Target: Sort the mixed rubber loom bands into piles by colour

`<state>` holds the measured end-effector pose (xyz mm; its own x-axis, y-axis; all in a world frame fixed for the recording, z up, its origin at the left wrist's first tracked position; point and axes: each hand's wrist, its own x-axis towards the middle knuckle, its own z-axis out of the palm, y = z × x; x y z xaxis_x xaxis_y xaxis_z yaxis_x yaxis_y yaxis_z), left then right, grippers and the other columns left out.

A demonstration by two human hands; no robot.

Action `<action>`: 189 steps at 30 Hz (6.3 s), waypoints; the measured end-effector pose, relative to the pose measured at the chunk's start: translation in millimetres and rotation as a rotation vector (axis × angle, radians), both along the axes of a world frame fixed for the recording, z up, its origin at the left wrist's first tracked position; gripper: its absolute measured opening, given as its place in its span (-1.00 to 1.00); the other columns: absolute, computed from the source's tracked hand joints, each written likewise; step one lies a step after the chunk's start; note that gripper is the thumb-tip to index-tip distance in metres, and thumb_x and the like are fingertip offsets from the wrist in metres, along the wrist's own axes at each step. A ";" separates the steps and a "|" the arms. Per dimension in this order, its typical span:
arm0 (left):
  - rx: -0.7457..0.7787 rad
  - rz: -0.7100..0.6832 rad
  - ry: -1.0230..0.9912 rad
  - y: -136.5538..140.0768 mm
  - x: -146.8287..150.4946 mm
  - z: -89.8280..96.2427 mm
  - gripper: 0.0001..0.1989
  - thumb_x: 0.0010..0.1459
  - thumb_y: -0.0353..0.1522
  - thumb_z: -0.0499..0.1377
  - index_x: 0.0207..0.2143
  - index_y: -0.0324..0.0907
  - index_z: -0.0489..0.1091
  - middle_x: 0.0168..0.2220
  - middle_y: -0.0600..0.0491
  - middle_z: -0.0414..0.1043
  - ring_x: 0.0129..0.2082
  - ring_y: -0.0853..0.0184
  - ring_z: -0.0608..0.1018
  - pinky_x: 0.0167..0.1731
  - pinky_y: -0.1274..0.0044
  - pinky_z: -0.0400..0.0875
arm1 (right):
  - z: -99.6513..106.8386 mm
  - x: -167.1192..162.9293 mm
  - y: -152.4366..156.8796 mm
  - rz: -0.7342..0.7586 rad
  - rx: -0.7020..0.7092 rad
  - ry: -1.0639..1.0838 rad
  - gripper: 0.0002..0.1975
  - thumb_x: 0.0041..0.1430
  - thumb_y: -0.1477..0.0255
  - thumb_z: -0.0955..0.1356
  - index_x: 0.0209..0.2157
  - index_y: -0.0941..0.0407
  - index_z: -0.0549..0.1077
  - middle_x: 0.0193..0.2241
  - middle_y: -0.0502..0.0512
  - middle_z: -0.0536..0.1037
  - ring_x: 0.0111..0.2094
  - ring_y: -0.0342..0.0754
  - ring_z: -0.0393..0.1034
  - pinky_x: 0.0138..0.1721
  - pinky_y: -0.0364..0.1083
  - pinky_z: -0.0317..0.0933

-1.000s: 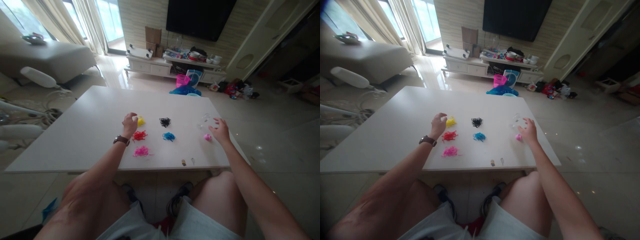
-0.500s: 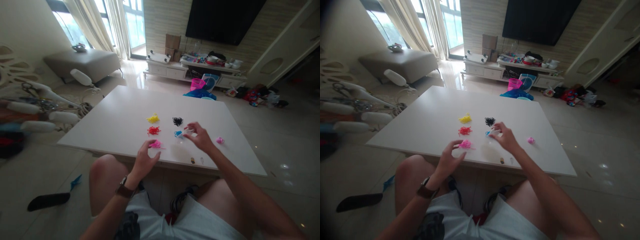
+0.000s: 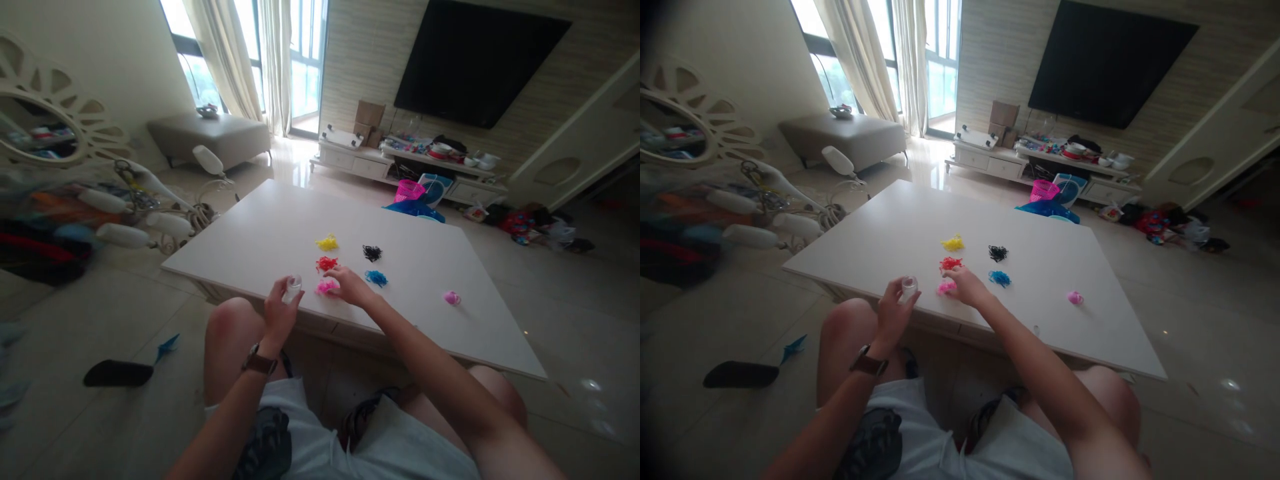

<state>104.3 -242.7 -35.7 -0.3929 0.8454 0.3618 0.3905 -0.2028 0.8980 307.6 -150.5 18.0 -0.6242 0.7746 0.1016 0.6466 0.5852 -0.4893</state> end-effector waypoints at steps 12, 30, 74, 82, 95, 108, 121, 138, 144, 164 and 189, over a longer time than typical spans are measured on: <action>0.059 -0.096 -0.019 34.0 2.7 0.7 -0.63 0.12 -0.28 0.32 -0.01 -0.11 0.42 -0.07 -0.02 0.56 -0.07 0.21 0.58 -0.02 0.35 0.49 | -37.4 -33.8 39.0 0.224 -0.059 -0.190 -0.90 0.07 0.61 0.40 -0.42 0.14 0.55 -0.30 0.05 0.47 -0.36 -0.16 0.33 -0.29 -0.18 0.17; 0.128 -0.417 0.236 96.3 39.0 0.1 -0.48 0.05 -0.48 0.35 0.11 -0.11 0.47 -0.09 -0.04 0.56 -0.08 0.22 0.57 0.01 0.34 0.47 | -21.4 16.9 45.7 -0.597 -0.104 0.934 -0.68 -0.02 0.17 0.49 -0.35 0.13 0.52 -0.45 0.04 0.56 -0.43 -0.10 0.41 -0.35 -0.09 0.31; 0.054 -0.640 0.248 95.3 43.7 6.1 -0.52 0.06 -0.39 0.38 0.07 -0.10 0.52 0.00 -0.06 0.57 -0.01 0.16 0.59 0.05 0.31 0.47 | -11.9 38.8 16.6 -0.520 -0.107 0.548 -0.66 -0.11 0.22 0.55 -0.35 0.09 0.48 -0.42 0.02 0.56 -0.45 -0.10 0.39 -0.43 -0.10 0.29; 0.076 -0.628 0.176 94.4 42.5 10.4 -0.52 0.02 -0.41 0.41 0.04 -0.13 0.54 -0.01 -0.08 0.58 -0.01 0.16 0.59 0.05 0.31 0.47 | 3.1 35.1 7.6 -0.364 -0.015 0.457 -0.79 0.15 0.26 0.44 -0.41 0.10 0.63 -0.44 0.08 0.54 -0.39 -0.06 0.40 -0.34 -0.06 0.28; 0.133 -0.584 0.075 94.2 40.3 8.0 -0.55 0.03 -0.46 0.36 0.02 -0.11 0.52 -0.01 -0.03 0.59 0.01 0.18 0.60 0.07 0.33 0.46 | 37.3 23.5 1.8 -0.123 0.235 0.204 -0.84 0.14 0.60 0.31 -0.35 0.11 0.52 -0.31 0.10 0.44 -0.21 0.00 0.35 -0.14 -0.01 0.25; 0.113 -0.423 -0.182 96.5 31.6 17.3 -0.64 0.03 -0.34 0.39 -0.10 -0.15 0.45 -0.13 -0.01 0.58 -0.12 0.28 0.61 -0.07 0.41 0.53 | -41.9 67.7 1.4 -0.503 -0.015 -0.054 -0.50 0.04 0.19 0.50 -0.03 0.17 0.52 -0.12 0.29 0.52 -0.12 0.15 0.38 0.00 0.12 0.25; 0.059 -0.277 -0.247 100.5 15.4 13.1 -0.56 -0.03 -0.31 0.42 -0.08 -0.14 0.44 -0.12 -0.03 0.59 -0.13 0.25 0.62 -0.06 0.38 0.52 | -70.8 37.8 -6.6 -0.440 0.034 0.057 -0.74 0.12 0.37 0.46 -0.14 0.15 0.55 -0.17 0.20 0.45 -0.07 0.11 0.34 0.06 0.08 0.26; 0.060 -0.286 -0.245 99.3 13.6 15.0 -0.57 -0.03 -0.29 0.42 -0.09 -0.15 0.44 -0.14 -0.03 0.58 -0.14 0.26 0.62 -0.08 0.40 0.52 | -67.0 55.2 5.6 -0.357 0.017 0.050 -0.50 -0.08 0.29 0.58 -0.07 0.10 0.54 -0.12 0.16 0.44 -0.03 0.13 0.29 0.11 0.12 0.16; 0.064 -0.287 -0.229 100.7 13.2 13.2 -0.58 -0.02 -0.30 0.41 -0.09 -0.15 0.44 -0.14 -0.02 0.58 -0.15 0.28 0.61 -0.08 0.41 0.52 | -71.0 57.4 4.3 -0.437 -0.084 0.082 -0.69 0.01 0.38 0.53 -0.17 0.15 0.55 -0.20 0.15 0.45 -0.17 0.04 0.36 -0.07 0.03 0.30; 0.133 -0.559 0.277 94.8 25.0 9.6 -0.51 0.03 -0.53 0.30 0.03 -0.02 0.54 -0.03 0.00 0.58 0.00 0.17 0.56 0.08 0.27 0.43 | 10.2 16.1 1.7 -0.275 0.162 0.097 -0.84 0.28 0.54 0.29 -0.33 0.10 0.50 -0.30 0.12 0.51 -0.29 -0.03 0.40 -0.23 -0.07 0.24; 0.021 -0.258 -0.367 102.6 13.1 14.6 -0.55 -0.05 -0.27 0.43 -0.08 -0.20 0.49 -0.18 -0.06 0.60 -0.23 0.25 0.64 -0.19 0.42 0.55 | -20.8 24.7 15.5 -0.268 0.022 0.018 -0.53 0.02 0.23 0.54 -0.07 0.15 0.51 -0.14 0.21 0.48 -0.08 0.13 0.38 0.04 0.11 0.27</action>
